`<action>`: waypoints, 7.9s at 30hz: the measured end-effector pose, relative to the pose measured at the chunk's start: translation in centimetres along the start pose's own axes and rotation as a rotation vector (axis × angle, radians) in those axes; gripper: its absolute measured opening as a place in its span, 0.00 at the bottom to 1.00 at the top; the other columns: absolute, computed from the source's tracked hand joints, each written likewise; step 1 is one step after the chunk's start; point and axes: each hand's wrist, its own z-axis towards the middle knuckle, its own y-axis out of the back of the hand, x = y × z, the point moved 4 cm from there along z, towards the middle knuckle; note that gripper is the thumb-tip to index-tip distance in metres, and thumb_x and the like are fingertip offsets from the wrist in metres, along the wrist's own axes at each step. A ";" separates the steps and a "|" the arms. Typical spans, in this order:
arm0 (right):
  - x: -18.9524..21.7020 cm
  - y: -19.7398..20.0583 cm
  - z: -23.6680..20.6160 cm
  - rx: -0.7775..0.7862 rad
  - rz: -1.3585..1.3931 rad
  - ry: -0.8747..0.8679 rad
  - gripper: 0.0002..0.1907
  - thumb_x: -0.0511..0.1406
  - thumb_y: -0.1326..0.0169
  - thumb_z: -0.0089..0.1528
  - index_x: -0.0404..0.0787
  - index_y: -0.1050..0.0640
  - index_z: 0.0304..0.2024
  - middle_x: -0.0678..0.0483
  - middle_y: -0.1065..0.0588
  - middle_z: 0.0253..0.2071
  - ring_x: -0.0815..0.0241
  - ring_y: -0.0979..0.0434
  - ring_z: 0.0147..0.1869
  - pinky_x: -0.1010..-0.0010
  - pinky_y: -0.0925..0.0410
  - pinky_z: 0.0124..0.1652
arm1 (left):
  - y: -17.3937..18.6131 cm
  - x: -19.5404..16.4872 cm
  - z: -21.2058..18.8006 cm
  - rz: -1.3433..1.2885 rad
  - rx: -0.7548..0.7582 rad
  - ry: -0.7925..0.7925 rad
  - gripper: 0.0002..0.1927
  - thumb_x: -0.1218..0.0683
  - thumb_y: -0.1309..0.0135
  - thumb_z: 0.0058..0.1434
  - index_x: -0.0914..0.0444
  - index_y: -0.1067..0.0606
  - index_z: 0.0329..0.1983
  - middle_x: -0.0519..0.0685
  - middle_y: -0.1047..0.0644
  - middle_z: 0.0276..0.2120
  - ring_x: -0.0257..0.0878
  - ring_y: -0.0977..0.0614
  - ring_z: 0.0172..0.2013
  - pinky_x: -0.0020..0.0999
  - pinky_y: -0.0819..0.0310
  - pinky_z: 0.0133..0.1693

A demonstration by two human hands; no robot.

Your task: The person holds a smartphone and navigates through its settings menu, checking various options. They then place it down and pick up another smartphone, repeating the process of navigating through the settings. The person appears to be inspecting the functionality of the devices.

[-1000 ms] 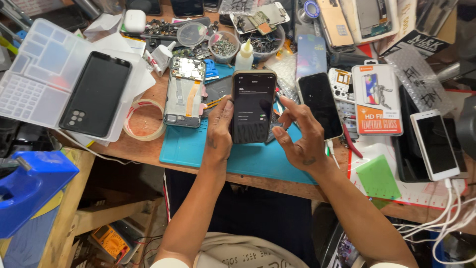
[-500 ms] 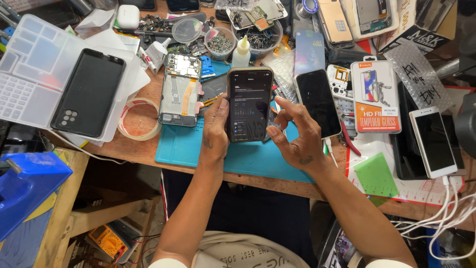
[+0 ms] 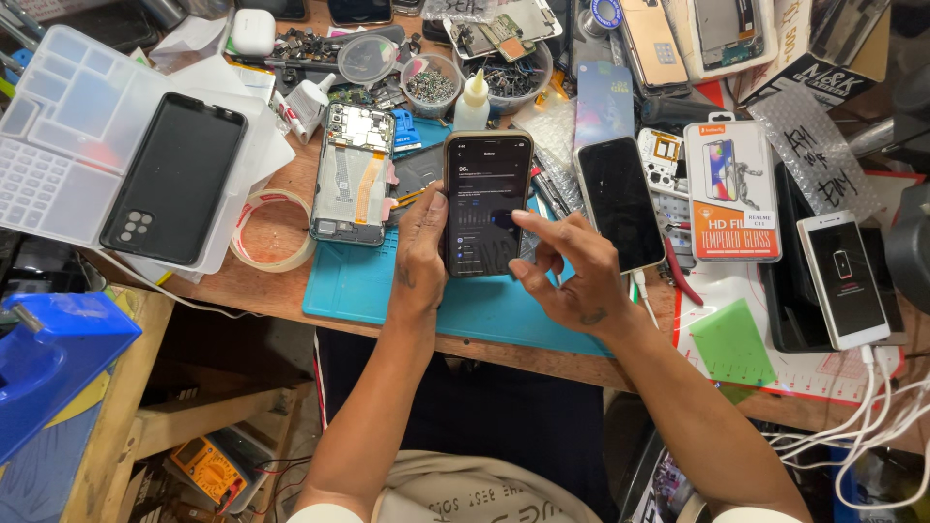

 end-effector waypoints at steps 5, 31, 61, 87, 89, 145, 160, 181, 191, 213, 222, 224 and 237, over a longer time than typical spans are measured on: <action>0.2 -0.1 0.2 0.049 -0.021 0.041 0.25 0.33 0.35 0.59 0.41 0.23 0.59 0.61 0.29 0.24 0.68 0.34 0.29 0.73 0.38 0.33 | -0.3 -0.3 -0.1 -0.005 0.021 -0.006 0.19 0.50 0.62 0.77 0.68 0.27 0.58 0.52 0.20 0.46 0.35 0.20 0.46 0.26 0.26 0.49; -0.2 -0.5 0.4 0.120 -0.038 -0.024 0.37 0.34 0.33 0.59 0.41 0.32 0.69 0.59 0.30 0.24 0.67 0.33 0.30 0.74 0.35 0.29 | -0.2 -0.3 0.0 0.076 -0.019 -0.003 0.20 0.49 0.61 0.76 0.68 0.26 0.57 0.51 0.20 0.44 0.34 0.19 0.44 0.25 0.26 0.47; -0.3 -0.4 0.1 0.117 -0.021 -0.080 0.34 0.25 0.39 0.57 0.42 0.28 0.67 0.59 0.31 0.24 0.67 0.35 0.29 0.75 0.36 0.28 | -0.3 -0.2 -0.1 0.045 0.009 -0.019 0.19 0.49 0.61 0.77 0.67 0.26 0.55 0.49 0.20 0.42 0.32 0.19 0.41 0.24 0.25 0.44; 0.4 -0.2 0.3 0.122 -0.050 0.112 0.26 0.24 0.41 0.56 0.42 0.21 0.57 0.61 0.30 0.22 0.67 0.38 0.24 0.71 0.41 0.34 | -0.2 -0.4 -0.2 0.036 0.013 -0.041 0.20 0.48 0.61 0.77 0.66 0.26 0.57 0.49 0.20 0.42 0.33 0.19 0.42 0.24 0.25 0.44; 0.3 -0.2 0.3 0.123 -0.082 0.117 0.23 0.26 0.39 0.56 0.41 0.19 0.54 0.61 0.32 0.20 0.66 0.39 0.23 0.70 0.42 0.33 | -0.1 -0.4 -0.2 0.028 0.006 -0.032 0.20 0.48 0.61 0.77 0.66 0.26 0.57 0.49 0.20 0.43 0.32 0.19 0.42 0.24 0.25 0.45; 0.2 0.6 0.3 0.003 -0.109 0.033 0.12 0.28 0.38 0.58 0.39 0.16 0.45 0.56 0.27 0.22 0.63 0.35 0.27 0.70 0.37 0.32 | 0.0 -0.6 -0.3 0.053 -0.013 -0.067 0.21 0.49 0.60 0.77 0.68 0.26 0.58 0.53 0.20 0.48 0.37 0.19 0.50 0.28 0.28 0.54; 0.0 0.6 0.3 -0.009 -0.118 0.037 0.11 0.27 0.38 0.58 0.39 0.16 0.44 0.57 0.29 0.20 0.63 0.35 0.26 0.69 0.38 0.31 | 0.0 -0.2 -0.1 0.011 -0.003 -0.064 0.20 0.50 0.60 0.77 0.68 0.26 0.59 0.52 0.20 0.48 0.37 0.20 0.50 0.28 0.28 0.54; -0.2 0.3 -0.1 0.000 -0.106 0.058 0.11 0.27 0.37 0.58 0.37 0.16 0.43 0.56 0.27 0.22 0.65 0.33 0.25 0.70 0.37 0.33 | -0.1 0.0 -0.1 0.025 0.007 -0.053 0.19 0.50 0.61 0.77 0.68 0.25 0.56 0.52 0.19 0.45 0.36 0.19 0.47 0.27 0.27 0.51; 0.5 0.6 0.2 -0.061 -0.121 0.044 0.20 0.28 0.37 0.58 0.39 0.20 0.54 0.56 0.26 0.29 0.63 0.30 0.35 0.71 0.33 0.36 | -0.1 -0.1 -0.2 0.014 0.049 -0.068 0.19 0.49 0.60 0.78 0.68 0.26 0.57 0.52 0.19 0.47 0.35 0.19 0.48 0.27 0.27 0.52; 3.0 1.5 3.8 0.120 -0.514 0.330 0.32 0.51 0.39 0.65 0.41 0.25 0.65 0.50 0.31 0.40 0.53 0.31 0.45 0.58 0.43 0.50 | -0.7 -1.3 -0.3 0.024 0.073 -0.062 0.20 0.50 0.60 0.77 0.67 0.27 0.60 0.52 0.20 0.50 0.36 0.20 0.51 0.28 0.27 0.55; 3.7 2.4 2.4 -0.014 -0.383 0.375 0.26 0.46 0.38 0.65 0.41 0.25 0.61 0.55 0.30 0.40 0.58 0.31 0.39 0.61 0.42 0.49 | -0.5 -0.8 -0.3 0.033 0.066 -0.079 0.19 0.51 0.61 0.78 0.68 0.27 0.60 0.51 0.20 0.50 0.36 0.21 0.51 0.28 0.29 0.55; 3.6 2.5 2.3 -0.003 -0.396 0.391 0.25 0.45 0.39 0.66 0.41 0.25 0.61 0.55 0.30 0.40 0.58 0.31 0.40 0.61 0.42 0.49 | -0.3 -0.7 -0.2 0.054 0.065 -0.091 0.19 0.52 0.61 0.78 0.68 0.27 0.60 0.51 0.20 0.50 0.35 0.21 0.51 0.27 0.29 0.56; 2.2 1.3 5.1 -0.052 -0.580 0.443 0.24 0.49 0.40 0.66 0.46 0.21 0.59 0.54 0.33 0.41 0.55 0.34 0.45 0.56 0.45 0.51 | -0.5 -1.1 -0.3 0.100 -0.010 -0.047 0.20 0.50 0.60 0.76 0.68 0.26 0.59 0.51 0.20 0.49 0.36 0.21 0.51 0.28 0.30 0.56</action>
